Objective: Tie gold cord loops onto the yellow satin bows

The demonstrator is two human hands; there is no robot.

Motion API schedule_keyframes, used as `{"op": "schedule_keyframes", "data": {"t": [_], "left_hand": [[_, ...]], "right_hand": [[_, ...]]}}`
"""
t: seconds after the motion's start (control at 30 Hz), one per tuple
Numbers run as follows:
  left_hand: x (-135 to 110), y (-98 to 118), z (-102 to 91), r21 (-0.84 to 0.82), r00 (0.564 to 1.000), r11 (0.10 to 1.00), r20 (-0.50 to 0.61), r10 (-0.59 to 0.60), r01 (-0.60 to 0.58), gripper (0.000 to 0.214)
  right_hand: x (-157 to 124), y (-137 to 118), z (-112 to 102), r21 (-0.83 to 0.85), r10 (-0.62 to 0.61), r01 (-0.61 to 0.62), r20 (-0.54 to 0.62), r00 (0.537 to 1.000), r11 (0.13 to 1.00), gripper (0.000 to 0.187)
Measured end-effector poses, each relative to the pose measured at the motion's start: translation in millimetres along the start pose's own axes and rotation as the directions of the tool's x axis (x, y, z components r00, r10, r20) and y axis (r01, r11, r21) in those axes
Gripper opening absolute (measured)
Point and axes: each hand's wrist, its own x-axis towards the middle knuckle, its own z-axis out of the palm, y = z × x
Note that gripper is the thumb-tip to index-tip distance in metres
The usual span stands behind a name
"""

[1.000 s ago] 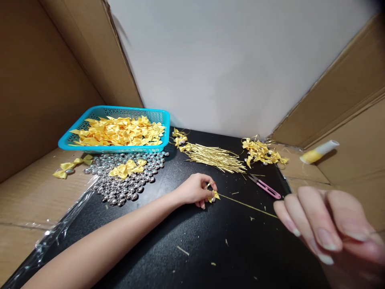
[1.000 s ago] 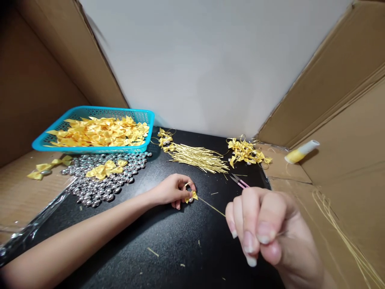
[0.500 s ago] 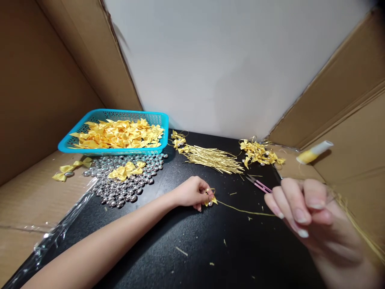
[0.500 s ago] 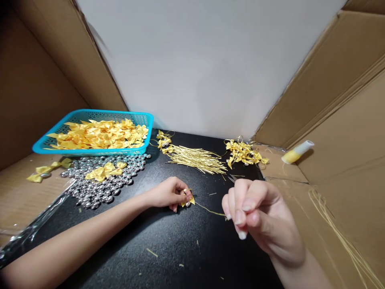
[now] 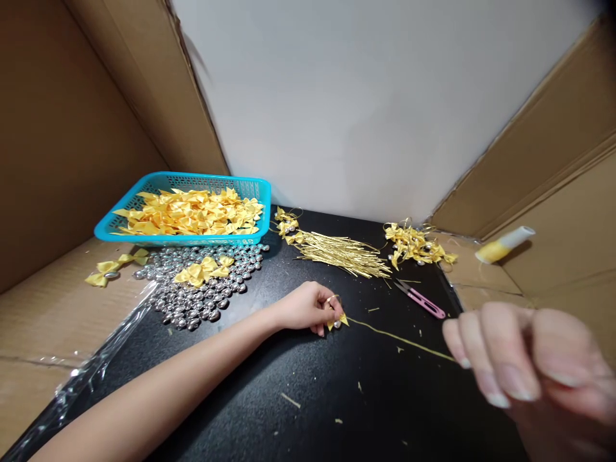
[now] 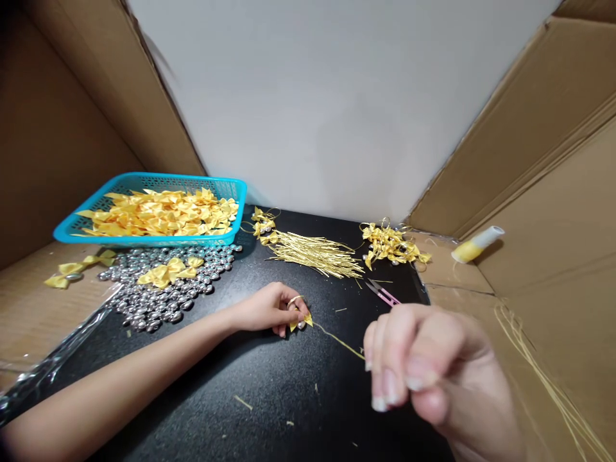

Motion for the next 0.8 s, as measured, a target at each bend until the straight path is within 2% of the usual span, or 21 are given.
{"op": "schedule_keyframes", "data": {"t": [0.1, 0.2, 0.33, 0.4, 0.47, 0.57, 0.67, 0.77, 0.8], "left_hand": [[-3.9, -0.4, -1.3, -0.001, 0.993, 0.995, -0.054, 0.103, -0.103, 0.023], [-7.1, 0.2, -1.3, 0.078, 0.958, 0.974, -0.181, 0.222, -0.211, 0.024], [-7.6, -0.2, 0.1, 0.149, 0.913, 0.961, -0.308, 0.269, -0.233, 0.021], [-6.8, -2.0, 1.2, 0.161, 0.896, 0.96, -0.352, 0.271, -0.227, 0.019], [-5.6, -4.5, 2.4, 0.13, 0.889, 0.965, -0.376, 0.26, -0.227, 0.018], [-3.3, -7.7, 3.8, 0.001, 0.891, 0.974, -0.402, 0.209, -0.229, 0.019], [-1.4, -7.7, 4.3, -0.116, 0.886, 0.971, -0.442, 0.139, -0.21, 0.021], [-1.6, -3.5, 5.3, -0.167, 0.89, 0.974, -0.451, 0.063, -0.153, 0.022], [-2.3, -1.3, 6.1, -0.171, 0.892, 0.976, -0.449, 0.043, -0.133, 0.022]], "right_hand": [[8.5, 3.9, 9.8, -0.012, -0.035, 0.036, 0.048, 0.998, 0.999, 0.005], [12.9, 16.2, 12.6, -0.079, 0.056, -0.054, 0.021, 0.998, 0.995, 0.009], [16.1, 31.8, 9.1, -0.177, 0.204, -0.208, -0.04, 0.978, 0.962, 0.016], [18.4, 32.7, 4.6, -0.188, 0.223, -0.235, -0.082, 0.971, 0.954, 0.017], [20.6, 26.9, -1.4, -0.171, 0.187, -0.208, -0.132, 0.973, 0.963, 0.015], [22.0, 10.3, -10.4, -0.117, 0.136, -0.159, -0.185, 0.973, 0.98, 0.011], [22.1, 1.5, -12.7, -0.063, 0.134, -0.147, -0.184, 0.974, 0.987, 0.011], [24.5, 18.5, -5.8, -0.047, 0.135, -0.147, -0.207, 0.969, 0.988, 0.013], [25.9, 29.9, -2.4, -0.053, 0.143, -0.158, -0.218, 0.966, 0.986, 0.022]]}}
